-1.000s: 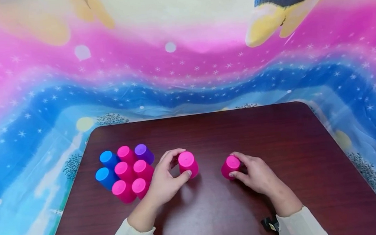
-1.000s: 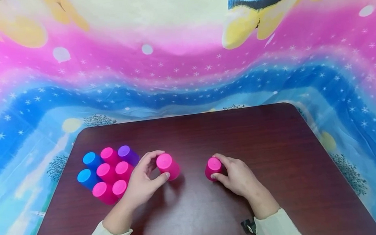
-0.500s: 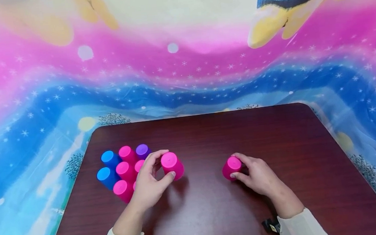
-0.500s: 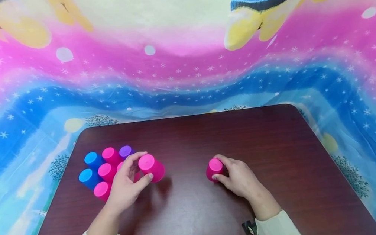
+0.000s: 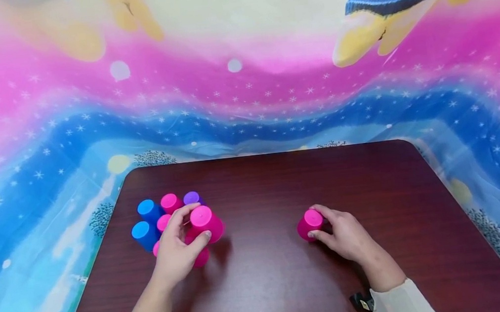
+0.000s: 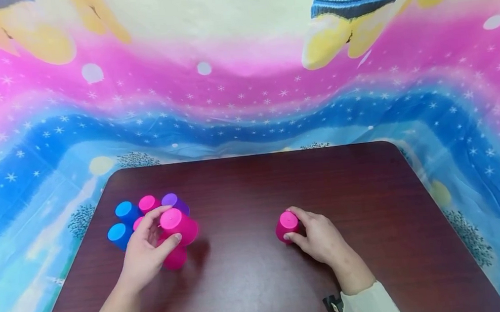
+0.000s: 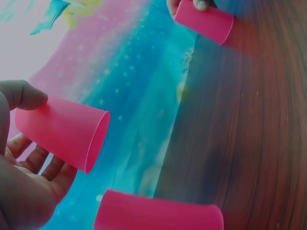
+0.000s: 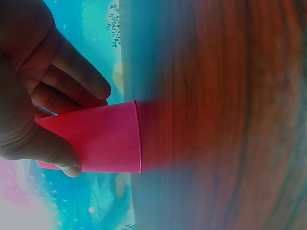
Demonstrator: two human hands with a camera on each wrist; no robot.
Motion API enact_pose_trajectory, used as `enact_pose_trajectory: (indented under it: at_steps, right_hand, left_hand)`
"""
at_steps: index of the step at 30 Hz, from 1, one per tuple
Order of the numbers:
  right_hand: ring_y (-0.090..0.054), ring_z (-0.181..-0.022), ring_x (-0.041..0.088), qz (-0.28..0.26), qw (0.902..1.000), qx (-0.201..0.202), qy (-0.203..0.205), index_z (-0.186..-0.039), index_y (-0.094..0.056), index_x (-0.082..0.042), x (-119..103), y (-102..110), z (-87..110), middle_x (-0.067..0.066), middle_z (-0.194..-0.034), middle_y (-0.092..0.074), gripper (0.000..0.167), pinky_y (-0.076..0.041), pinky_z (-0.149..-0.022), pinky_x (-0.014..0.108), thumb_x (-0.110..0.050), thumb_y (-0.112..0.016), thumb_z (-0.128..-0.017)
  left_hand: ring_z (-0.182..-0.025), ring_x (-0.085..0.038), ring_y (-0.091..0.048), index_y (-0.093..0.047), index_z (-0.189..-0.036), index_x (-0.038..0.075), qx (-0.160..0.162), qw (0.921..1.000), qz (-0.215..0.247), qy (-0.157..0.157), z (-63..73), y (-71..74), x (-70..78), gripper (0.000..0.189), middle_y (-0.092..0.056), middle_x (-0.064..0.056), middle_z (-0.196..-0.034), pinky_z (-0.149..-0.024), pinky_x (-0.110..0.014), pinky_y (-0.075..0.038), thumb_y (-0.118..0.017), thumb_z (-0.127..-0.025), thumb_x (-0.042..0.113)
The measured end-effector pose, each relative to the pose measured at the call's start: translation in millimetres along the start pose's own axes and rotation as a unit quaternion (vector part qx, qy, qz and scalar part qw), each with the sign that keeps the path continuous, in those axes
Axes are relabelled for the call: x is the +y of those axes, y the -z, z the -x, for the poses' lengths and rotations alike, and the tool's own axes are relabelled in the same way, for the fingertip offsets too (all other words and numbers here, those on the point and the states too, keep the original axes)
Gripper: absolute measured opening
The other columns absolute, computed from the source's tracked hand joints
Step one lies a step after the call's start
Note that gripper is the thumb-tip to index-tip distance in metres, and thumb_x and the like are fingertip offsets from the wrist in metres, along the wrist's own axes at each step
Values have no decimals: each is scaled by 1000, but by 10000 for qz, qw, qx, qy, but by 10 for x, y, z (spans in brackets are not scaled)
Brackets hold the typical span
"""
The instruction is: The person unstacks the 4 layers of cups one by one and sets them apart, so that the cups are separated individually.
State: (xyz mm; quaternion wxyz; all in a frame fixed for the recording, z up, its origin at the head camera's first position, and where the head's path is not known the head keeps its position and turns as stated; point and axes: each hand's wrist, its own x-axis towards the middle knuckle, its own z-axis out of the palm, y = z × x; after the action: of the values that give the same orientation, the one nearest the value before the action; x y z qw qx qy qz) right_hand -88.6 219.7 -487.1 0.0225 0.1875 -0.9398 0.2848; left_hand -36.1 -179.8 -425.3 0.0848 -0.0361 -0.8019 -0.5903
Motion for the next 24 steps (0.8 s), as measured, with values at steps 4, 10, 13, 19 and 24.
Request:
enact_pose_trajectory:
  at_steps: [4,10,13,19,24]
  right_hand:
    - [-70,-105,25,2,10000,24,53,-141,-59,-14,2,-4,-2,8,-120,-72,67,-60,-90,47,-30,-89,-83]
    - [-70,-105,26,11,10000,19,38,-141,-59,-13,-7,-3,2,9,-120,-72,67,-59,-90,48,-29,-89,-83]
    - [-71,-106,26,-1,10000,4,18,-141,-59,-13,-9,-11,8,9,-121,-72,67,-59,-90,48,-29,-89,-83]
    - [-71,-105,26,-2,10000,-44,41,-141,-59,-12,-3,-12,-2,9,-119,-72,67,-60,-89,48,-30,-88,-84]
    - [-70,-105,27,30,10000,-73,4,-142,-58,-12,4,-14,-8,10,-119,-72,67,-60,-90,48,-31,-88,-84]
  left_hand:
    - [-129,-22,-50,-48,-149,14,162,9998,-50,112,35,102,-4,79,-54,-1,-141,-90,-26,-57,-83,-81,-2]
    - [-127,-21,-52,-48,-149,14,409,9988,-24,266,99,218,-24,75,-55,-1,-140,-91,-21,-55,-82,-83,-2]
    - [-126,-20,-52,-48,-150,13,510,9983,-43,283,130,268,-52,76,-55,-1,-139,-91,-20,-55,-82,-84,-2]
    - [-124,-19,-53,-48,-150,11,788,9965,-45,290,190,377,-105,73,-56,-1,-137,-89,-19,-56,-79,-85,-5]
    - [-123,-18,-54,-50,-149,11,1076,9937,-70,298,230,477,-135,68,-58,-2,-136,-92,-16,-53,-76,-88,-6]
